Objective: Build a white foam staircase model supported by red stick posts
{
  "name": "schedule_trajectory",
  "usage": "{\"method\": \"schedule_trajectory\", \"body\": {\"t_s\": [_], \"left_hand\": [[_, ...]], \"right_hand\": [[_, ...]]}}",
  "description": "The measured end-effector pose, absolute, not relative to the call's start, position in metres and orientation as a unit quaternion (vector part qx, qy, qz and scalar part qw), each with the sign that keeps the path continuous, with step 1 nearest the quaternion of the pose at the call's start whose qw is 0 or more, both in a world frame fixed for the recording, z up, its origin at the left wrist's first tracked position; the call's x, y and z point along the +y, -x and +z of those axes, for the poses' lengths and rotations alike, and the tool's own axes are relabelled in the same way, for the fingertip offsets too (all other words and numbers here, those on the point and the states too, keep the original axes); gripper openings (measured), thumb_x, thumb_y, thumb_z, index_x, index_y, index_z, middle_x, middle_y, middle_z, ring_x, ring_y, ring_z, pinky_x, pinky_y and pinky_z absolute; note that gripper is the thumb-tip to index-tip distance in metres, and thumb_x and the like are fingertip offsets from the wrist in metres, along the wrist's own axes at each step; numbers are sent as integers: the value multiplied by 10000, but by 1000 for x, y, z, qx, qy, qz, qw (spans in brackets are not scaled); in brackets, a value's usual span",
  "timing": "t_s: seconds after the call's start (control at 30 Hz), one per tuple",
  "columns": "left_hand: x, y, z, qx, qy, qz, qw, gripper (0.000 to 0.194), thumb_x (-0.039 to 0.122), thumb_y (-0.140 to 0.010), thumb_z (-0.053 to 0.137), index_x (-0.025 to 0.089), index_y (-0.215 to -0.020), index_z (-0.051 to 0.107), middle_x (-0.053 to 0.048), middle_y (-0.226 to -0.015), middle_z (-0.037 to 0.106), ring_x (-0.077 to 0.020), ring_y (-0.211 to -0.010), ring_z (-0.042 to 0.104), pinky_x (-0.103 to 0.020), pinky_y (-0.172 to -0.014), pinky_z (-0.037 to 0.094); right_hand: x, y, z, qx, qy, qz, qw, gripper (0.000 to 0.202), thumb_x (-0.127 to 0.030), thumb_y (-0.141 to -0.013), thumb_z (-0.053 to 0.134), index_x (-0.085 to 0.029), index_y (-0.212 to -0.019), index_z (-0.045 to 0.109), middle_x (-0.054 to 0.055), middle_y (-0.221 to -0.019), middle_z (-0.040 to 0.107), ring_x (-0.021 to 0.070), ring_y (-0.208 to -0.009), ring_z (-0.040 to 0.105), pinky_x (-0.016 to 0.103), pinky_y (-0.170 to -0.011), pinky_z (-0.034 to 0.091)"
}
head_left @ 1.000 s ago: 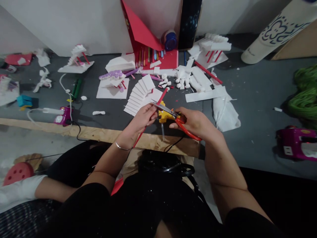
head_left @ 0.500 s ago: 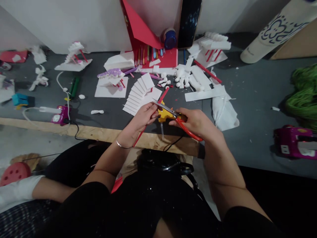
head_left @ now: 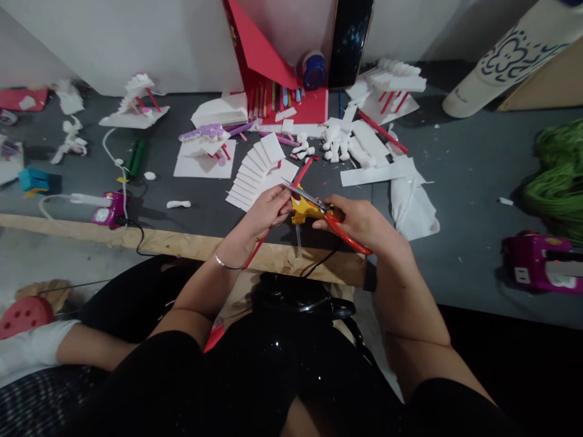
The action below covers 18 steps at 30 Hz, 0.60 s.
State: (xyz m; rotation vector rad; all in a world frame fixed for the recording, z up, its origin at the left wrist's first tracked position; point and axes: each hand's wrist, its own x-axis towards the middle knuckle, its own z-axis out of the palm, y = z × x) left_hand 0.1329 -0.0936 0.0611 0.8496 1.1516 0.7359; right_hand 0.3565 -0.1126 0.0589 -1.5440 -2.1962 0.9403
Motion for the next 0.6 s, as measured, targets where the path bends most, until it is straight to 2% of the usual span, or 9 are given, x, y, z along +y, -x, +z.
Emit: {"method": "schedule_trajectory", "body": {"t_s": [0.13, 0.37, 0.6], "left_hand": [[-94, -136, 65, 520, -382, 316, 695, 329, 153, -1139, 392, 200, -822, 464, 113, -561, 432, 2, -335, 285, -124, -394, 190], [-91, -140, 65, 502, -389, 324, 701, 324, 146, -1143, 384, 186, -842, 496, 118, -548, 422, 2, -338, 268, -133, -390, 181], [-91, -139, 62, 508, -380, 319, 704, 327, 160, -1142, 398, 193, -831, 494, 113, -551, 428, 6, -326, 268, -134, -384, 167]], "right_hand": [[-112, -356, 58, -770, 531, 321, 152, 651, -824, -939, 567, -215, -1120, 709, 73, -803, 730, 207, -678, 625, 310, -646, 432], [-114, -356, 60, -740, 559, 339, 159, 658, -860, -906, 569, -223, -1001, 706, 21, -671, 649, 171, -600, 546, 288, -605, 376], [-113, -357, 58, -736, 553, 354, 165, 714, -869, -895, 565, -203, -1075, 746, 37, -704, 683, 173, -618, 564, 290, -608, 381]]}}
